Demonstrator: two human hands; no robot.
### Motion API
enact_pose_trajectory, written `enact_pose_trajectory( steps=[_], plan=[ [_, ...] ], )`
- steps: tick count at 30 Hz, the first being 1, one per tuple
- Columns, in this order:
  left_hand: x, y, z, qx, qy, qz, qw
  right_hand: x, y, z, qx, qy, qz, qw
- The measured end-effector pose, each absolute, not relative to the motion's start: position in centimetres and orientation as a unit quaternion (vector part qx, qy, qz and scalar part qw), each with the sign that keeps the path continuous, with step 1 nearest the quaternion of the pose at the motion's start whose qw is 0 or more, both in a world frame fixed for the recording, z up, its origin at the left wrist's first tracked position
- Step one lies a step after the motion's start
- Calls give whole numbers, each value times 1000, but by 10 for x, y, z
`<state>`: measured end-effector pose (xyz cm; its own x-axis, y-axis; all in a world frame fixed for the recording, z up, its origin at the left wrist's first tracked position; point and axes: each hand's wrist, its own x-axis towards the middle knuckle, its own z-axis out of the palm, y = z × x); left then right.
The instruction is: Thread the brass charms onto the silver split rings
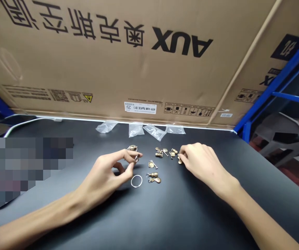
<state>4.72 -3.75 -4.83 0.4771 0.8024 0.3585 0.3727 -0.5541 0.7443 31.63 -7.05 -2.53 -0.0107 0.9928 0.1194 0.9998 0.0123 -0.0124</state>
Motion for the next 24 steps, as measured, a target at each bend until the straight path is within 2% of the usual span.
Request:
enact_pose_trajectory(
  steps=[5,12,16,21,24],
  plan=[
    [47,-40,-46,822,370,333,278,320,-73,-26,-674,-734,-40,71],
    [47,-41,-48,840,347,335,247,296,-84,-15,-562,-778,102,260],
    [49,-43,-53,858,307,355,210,273,-92,-20,-525,-779,135,315],
    [51,-48,-57,881,292,338,157,259,-96,-32,-473,-804,127,338],
    [52,-51,-56,879,305,325,173,257,-97,-38,-421,-838,60,342]
  ],
)
